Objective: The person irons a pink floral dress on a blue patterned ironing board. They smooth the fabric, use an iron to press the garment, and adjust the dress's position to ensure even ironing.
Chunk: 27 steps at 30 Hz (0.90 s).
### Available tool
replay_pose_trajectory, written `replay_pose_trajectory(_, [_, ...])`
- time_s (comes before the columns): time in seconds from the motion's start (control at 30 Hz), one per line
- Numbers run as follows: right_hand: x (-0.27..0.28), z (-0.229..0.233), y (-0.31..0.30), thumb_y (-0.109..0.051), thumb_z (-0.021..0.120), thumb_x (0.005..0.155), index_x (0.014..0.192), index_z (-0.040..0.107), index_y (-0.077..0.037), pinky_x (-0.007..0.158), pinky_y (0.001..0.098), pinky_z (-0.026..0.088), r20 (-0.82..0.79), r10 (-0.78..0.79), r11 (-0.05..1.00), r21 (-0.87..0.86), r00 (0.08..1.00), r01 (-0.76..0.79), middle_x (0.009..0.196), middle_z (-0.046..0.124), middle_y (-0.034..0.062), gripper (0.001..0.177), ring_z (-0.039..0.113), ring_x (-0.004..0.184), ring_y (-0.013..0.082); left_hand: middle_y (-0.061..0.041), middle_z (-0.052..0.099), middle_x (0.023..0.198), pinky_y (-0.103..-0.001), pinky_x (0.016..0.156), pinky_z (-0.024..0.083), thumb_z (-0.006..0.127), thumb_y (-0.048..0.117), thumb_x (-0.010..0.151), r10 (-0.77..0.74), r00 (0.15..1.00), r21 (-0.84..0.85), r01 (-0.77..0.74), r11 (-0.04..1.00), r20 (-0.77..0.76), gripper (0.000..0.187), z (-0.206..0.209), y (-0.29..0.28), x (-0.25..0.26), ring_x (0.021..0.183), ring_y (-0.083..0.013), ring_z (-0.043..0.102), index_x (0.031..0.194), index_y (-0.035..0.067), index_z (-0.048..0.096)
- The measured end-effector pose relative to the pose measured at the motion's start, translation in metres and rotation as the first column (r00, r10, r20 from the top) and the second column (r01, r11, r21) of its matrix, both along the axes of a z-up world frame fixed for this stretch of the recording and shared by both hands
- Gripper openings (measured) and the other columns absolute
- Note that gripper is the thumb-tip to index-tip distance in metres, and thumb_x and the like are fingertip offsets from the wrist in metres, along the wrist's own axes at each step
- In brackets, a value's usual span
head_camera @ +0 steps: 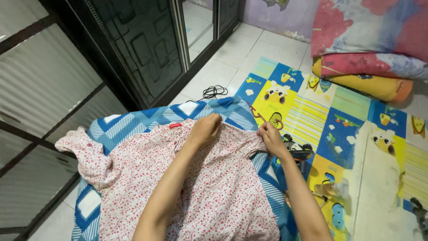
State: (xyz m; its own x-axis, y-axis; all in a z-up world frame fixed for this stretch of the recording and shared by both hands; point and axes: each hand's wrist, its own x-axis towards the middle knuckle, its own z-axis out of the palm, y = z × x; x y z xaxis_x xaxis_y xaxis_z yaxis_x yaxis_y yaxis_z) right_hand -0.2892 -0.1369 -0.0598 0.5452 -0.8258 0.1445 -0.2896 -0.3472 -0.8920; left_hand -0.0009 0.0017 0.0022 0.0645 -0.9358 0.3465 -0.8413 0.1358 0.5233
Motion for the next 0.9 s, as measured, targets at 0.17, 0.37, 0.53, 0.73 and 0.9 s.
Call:
replay_pose_trajectory(0.17, [0.004,0.031,0.021,-0.017,0.068,0.09,0.094,0.065,-0.003,0.082,0.0421,0.05,-0.036,0.081,0.913,-0.398,0.996,-0.089,0.091,0.068,0.0126,0.015,0.066,0.091,0.0314,-0.016,0.075,0.087,-0.051,0.077,0.052,0.063,0.043,0.094,0.039,0.999,0.104,-0.039,0.994,-0.005,0.035,0.016,-0.005,-0.006,0.084,-0.0363,0.07,0.104,0.01,0.067])
replay_pose_trajectory(0.37, [0.013,0.076,0.102,-0.019,0.071,0.089,0.088,0.064,-0.007,0.089,0.0454,0.044,-0.117,-0.064,0.819,-0.574,0.991,-0.015,0.089,0.064,0.0128,0.014,0.06,0.092,0.0328,-0.023,0.073,0.093,-0.053,0.079,0.052,0.044,0.058,0.103,0.095,0.995,0.456,-0.078,0.887,-0.014,0.062,-0.028,-0.056,0.011,0.091,-0.0429,0.068,0.089,0.007,0.077])
replay_pose_trajectory(0.53, [0.024,0.064,0.188,-0.031,0.069,0.091,0.111,0.062,-0.002,0.109,0.0497,0.038,-0.388,0.022,0.841,-0.492,0.921,-0.227,0.123,0.059,0.019,0.037,0.053,0.122,0.0354,-0.022,0.076,0.088,-0.045,0.076,0.057,0.066,0.046,0.091,0.063,0.991,0.517,0.007,0.856,-0.116,0.043,-0.054,-0.089,0.032,0.08,-0.0326,0.074,0.094,0.005,0.078])
replay_pose_trajectory(0.73, [0.023,0.046,0.198,-0.049,0.061,0.093,0.142,0.048,0.0,0.117,0.0572,0.019,-0.525,-0.017,0.832,-0.48,0.851,-0.279,0.156,0.037,0.024,0.07,0.031,0.146,0.0383,-0.011,0.081,0.09,-0.037,0.075,0.059,0.079,0.032,0.08,-0.138,0.981,0.577,0.191,0.794,-0.135,0.026,-0.011,-0.052,0.019,0.08,-0.0221,0.076,0.095,0.011,0.081])
replay_pose_trajectory(0.9, [0.023,0.04,0.198,-0.051,0.058,0.095,0.143,0.047,-0.001,0.118,0.0576,0.018,-0.552,-0.035,0.819,-0.494,0.833,-0.292,0.156,0.037,0.0238,0.07,0.031,0.147,0.0376,-0.007,0.077,0.096,-0.041,0.082,0.053,0.077,0.027,0.077,-0.1,0.989,0.468,0.039,0.883,0.106,0.022,0.006,0.001,-0.005,0.091,-0.0238,0.072,0.096,0.016,0.081])
